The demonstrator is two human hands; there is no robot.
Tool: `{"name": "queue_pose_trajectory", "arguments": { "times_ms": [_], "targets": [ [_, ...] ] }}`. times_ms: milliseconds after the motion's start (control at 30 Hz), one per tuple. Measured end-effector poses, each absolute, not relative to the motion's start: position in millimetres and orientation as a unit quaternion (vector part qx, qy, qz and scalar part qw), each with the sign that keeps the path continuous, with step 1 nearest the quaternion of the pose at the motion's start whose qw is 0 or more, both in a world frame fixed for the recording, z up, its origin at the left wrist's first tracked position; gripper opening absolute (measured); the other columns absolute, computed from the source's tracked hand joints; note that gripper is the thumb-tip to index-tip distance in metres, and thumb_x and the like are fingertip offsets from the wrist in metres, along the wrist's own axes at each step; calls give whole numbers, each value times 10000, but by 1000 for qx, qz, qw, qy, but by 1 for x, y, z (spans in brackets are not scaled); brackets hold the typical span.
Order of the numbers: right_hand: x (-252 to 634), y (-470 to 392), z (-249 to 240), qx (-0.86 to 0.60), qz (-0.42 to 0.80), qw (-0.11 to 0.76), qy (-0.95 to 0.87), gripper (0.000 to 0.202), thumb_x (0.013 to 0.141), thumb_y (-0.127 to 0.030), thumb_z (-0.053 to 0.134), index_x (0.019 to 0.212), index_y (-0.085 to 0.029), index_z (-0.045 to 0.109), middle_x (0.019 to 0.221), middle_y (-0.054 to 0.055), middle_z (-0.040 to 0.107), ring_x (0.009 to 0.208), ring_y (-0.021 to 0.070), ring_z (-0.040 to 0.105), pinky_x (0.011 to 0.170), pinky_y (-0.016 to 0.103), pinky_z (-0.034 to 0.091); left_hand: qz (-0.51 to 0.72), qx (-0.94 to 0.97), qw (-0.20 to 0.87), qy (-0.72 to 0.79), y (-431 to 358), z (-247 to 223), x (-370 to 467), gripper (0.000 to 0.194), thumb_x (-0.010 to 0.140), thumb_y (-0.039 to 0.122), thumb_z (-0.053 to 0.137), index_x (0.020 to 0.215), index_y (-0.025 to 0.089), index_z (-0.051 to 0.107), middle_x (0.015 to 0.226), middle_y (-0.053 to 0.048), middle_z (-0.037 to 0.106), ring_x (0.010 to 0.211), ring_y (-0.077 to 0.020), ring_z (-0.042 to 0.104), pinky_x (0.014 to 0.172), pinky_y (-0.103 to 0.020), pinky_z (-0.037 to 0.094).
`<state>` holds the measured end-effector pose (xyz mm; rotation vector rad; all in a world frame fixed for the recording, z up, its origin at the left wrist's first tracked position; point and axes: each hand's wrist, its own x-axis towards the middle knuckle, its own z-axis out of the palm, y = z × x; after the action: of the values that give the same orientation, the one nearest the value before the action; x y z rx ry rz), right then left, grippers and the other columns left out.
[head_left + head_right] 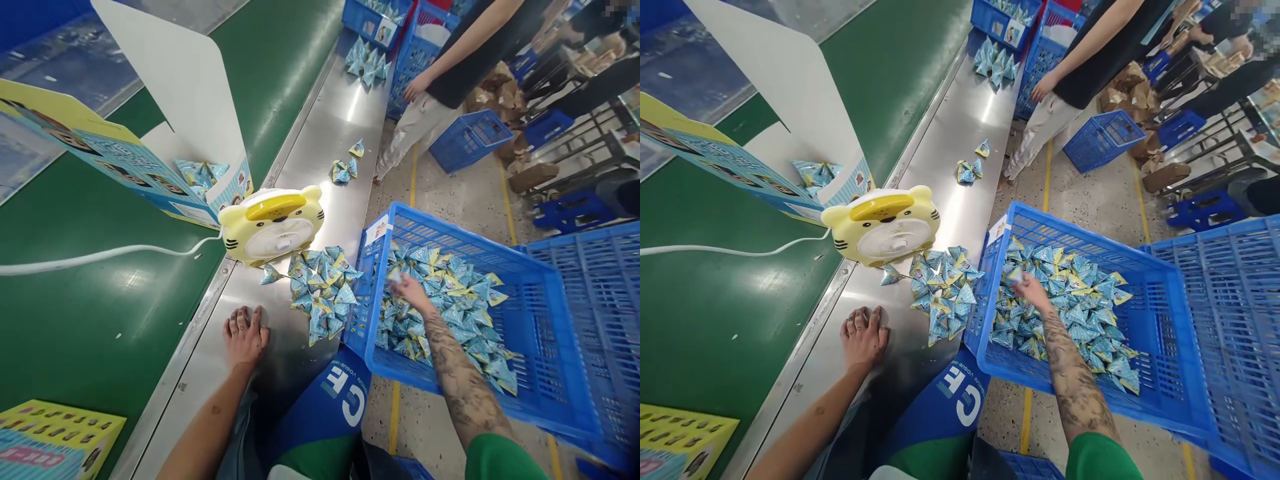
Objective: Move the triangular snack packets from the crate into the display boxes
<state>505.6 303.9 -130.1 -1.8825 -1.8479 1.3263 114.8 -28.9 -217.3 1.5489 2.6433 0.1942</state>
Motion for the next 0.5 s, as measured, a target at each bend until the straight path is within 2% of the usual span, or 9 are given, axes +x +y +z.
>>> {"name": "queue_pose_trajectory", "arguments": {
  "times_ms": [67,100,167,233,300,400,500],
  "targets": [
    [513,314,-103,-628,457,244,-581,444,726,-547,738,987,-237,556,654,-38,639,595,139,602,585,279,501,56,508,33,859,-29,-216,115,541,925,326,516,1442,184,586,1518,-221,423,1444,-392,334,1205,-594,241],
    [513,314,-90,-607,476,289,-567,472,692,-541,783,981,-240,562,654,-43,640,582,133,597,570,272,496,52,511,32,858,-29,-215,115,540,924,324,518,1440,182,588,1515,-226,422,1440,-396,338,1204,-593,240],
    [505,306,-65,-548,525,324,-565,482,653,-501,848,964,-237,591,657,-41,641,561,125,587,549,269,491,47,511,29,858,-29,-215,115,540,925,324,518,1440,178,587,1515,-232,414,1433,-401,345,1205,-593,239],
    [487,292,-42,-492,551,360,-570,455,668,-489,854,963,-237,616,683,-34,646,556,120,579,527,268,481,46,511,25,858,-30,-215,114,541,928,329,517,1444,179,584,1520,-234,403,1429,-402,350,1206,-593,238],
    [467,279,-27,-447,574,354,-588,455,674,-469,860,1000,-242,637,729,-26,666,574,125,596,534,274,492,48,511,24,858,-30,-216,114,540,930,333,517,1443,179,584,1522,-232,399,1427,-400,352,1208,-590,238],
    [450,276,-30,-423,617,226,-624,555,679,-441,863,1147,-240,643,749,-13,688,603,140,623,561,278,497,56,508,27,859,-30,-218,114,543,933,339,514,1449,182,580,1526,-226,395,1430,-397,348,1206,-590,243],
    [459,291,-67,-500,581,239,-596,561,764,-574,724,1192,-228,610,716,-16,657,604,134,600,549,259,456,66,504,34,861,-29,-218,114,543,933,338,508,1449,186,580,1531,-218,399,1440,-393,334,1205,-596,242]
  ]
}}
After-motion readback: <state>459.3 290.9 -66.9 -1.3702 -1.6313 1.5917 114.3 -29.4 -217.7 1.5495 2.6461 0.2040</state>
